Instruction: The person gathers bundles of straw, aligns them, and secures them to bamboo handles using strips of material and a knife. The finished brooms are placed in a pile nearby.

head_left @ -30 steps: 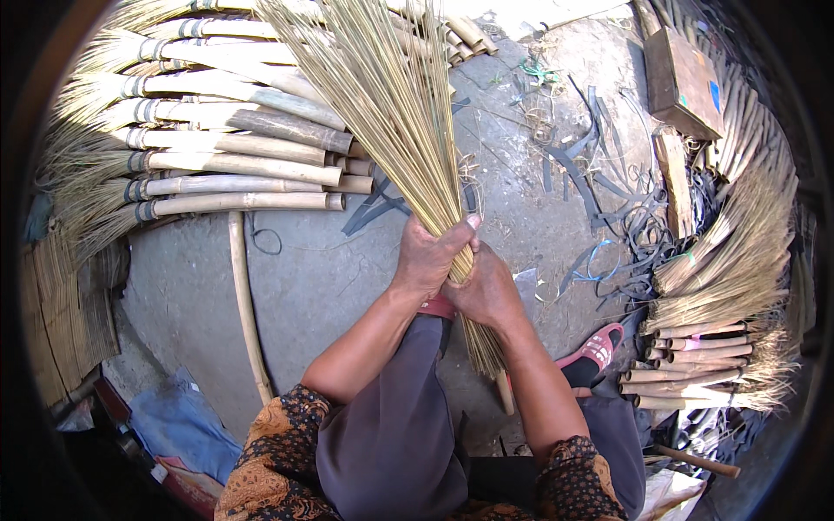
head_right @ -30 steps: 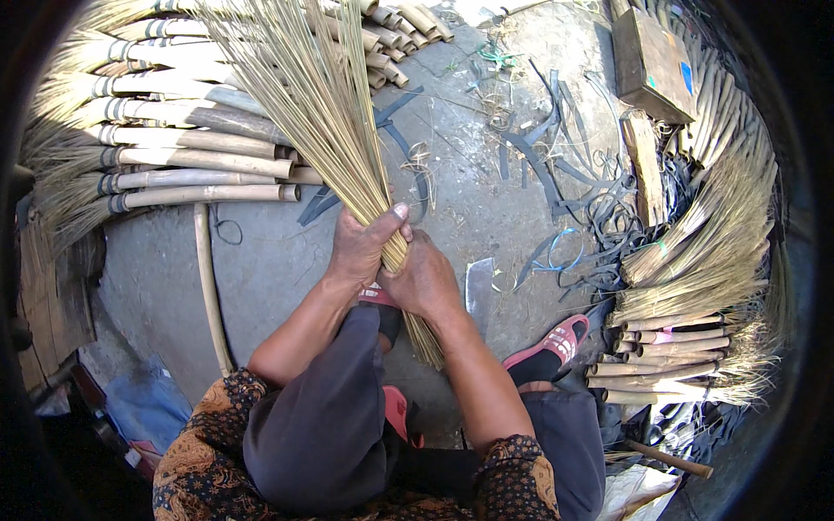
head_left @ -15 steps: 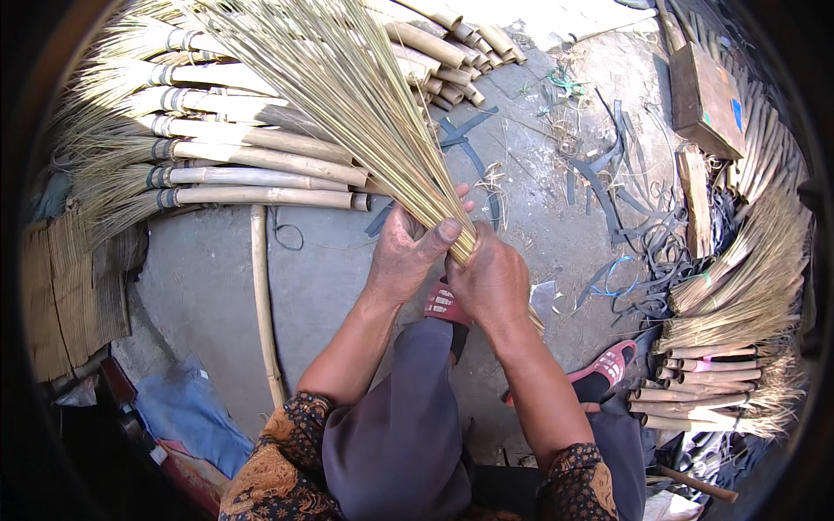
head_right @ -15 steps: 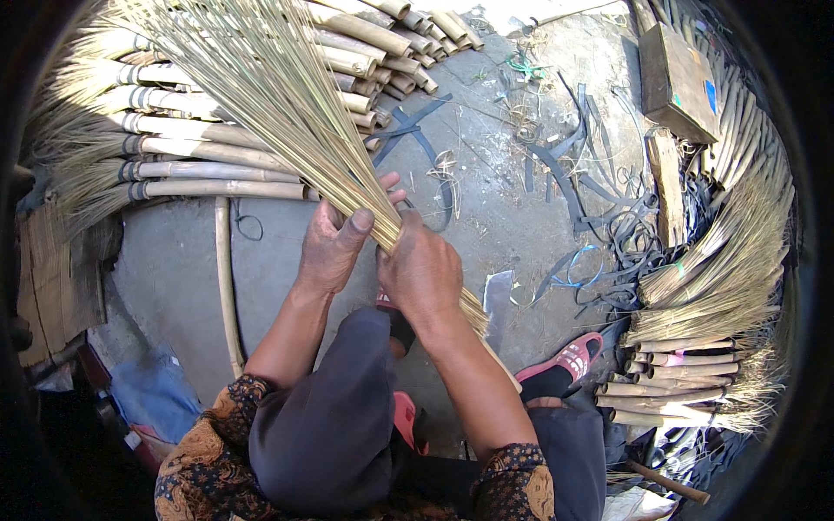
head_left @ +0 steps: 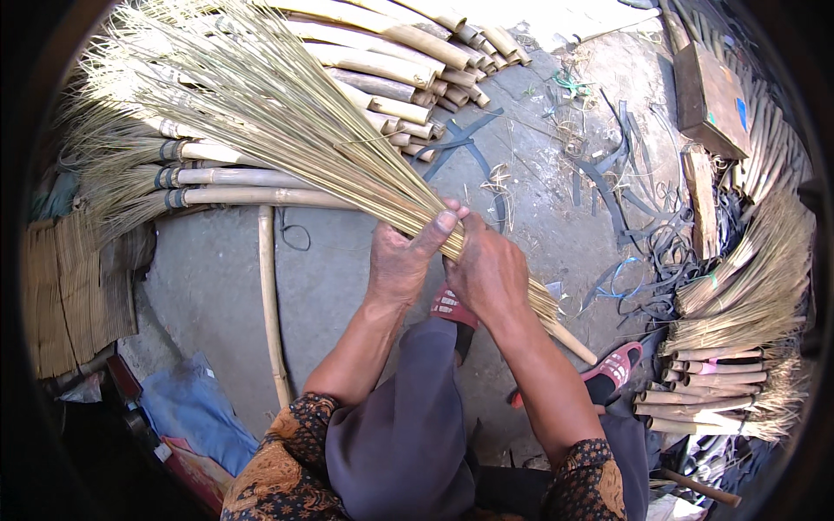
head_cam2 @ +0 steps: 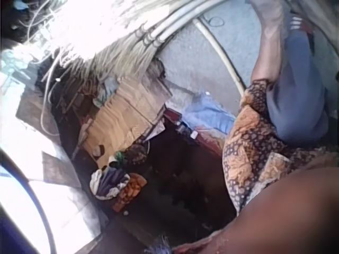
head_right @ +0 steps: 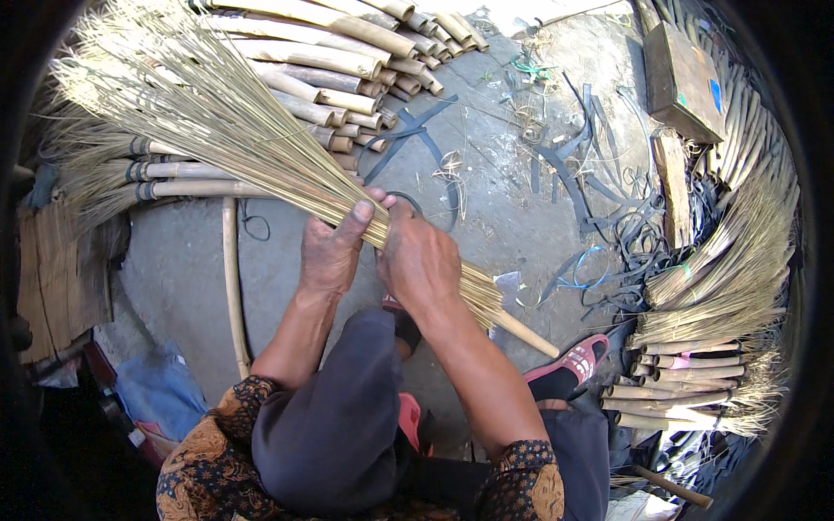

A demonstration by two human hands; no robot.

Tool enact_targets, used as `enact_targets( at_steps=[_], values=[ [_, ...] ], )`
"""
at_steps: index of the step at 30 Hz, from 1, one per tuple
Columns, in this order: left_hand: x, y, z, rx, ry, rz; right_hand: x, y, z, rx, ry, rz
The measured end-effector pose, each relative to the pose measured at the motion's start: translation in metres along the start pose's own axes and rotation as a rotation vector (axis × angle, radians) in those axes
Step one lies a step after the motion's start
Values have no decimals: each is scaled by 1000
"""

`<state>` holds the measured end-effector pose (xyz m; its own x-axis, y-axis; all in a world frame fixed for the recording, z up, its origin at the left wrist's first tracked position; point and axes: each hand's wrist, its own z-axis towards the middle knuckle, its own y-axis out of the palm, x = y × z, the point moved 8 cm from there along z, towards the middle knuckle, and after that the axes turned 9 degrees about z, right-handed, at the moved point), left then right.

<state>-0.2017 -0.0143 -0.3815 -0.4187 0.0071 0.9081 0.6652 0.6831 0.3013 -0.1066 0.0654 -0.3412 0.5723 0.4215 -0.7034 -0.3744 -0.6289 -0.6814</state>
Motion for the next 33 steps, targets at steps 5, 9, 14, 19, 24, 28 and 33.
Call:
enact_targets(
  at_steps=[5, 9, 14, 19, 24, 28, 33],
  values=[
    [15, 1, -16, -216, -381, 531, 14, 3, -3, -44, -5, -76],
    [51, 1, -52, -497, -304, 1172, 30, 12, -14, -26, -133, -171],
    [32, 48, -60, -571, 521, 1791, 51, 35, -44, -61, -333, -326],
    [-59, 37, -53, -821, 37, 1912, 77, 45, -65, -173, -436, -371],
    [-103, 34, -52, -799, -166, 1917, 100, 53, -68, -239, -428, -431],
    [-125, 36, -48, -793, -228, 1925, 110, 47, -66, -198, -410, -493],
    [-135, 36, -48, -743, -302, 1803, 125, 0, -84, 61, -437, -373]
  ],
)
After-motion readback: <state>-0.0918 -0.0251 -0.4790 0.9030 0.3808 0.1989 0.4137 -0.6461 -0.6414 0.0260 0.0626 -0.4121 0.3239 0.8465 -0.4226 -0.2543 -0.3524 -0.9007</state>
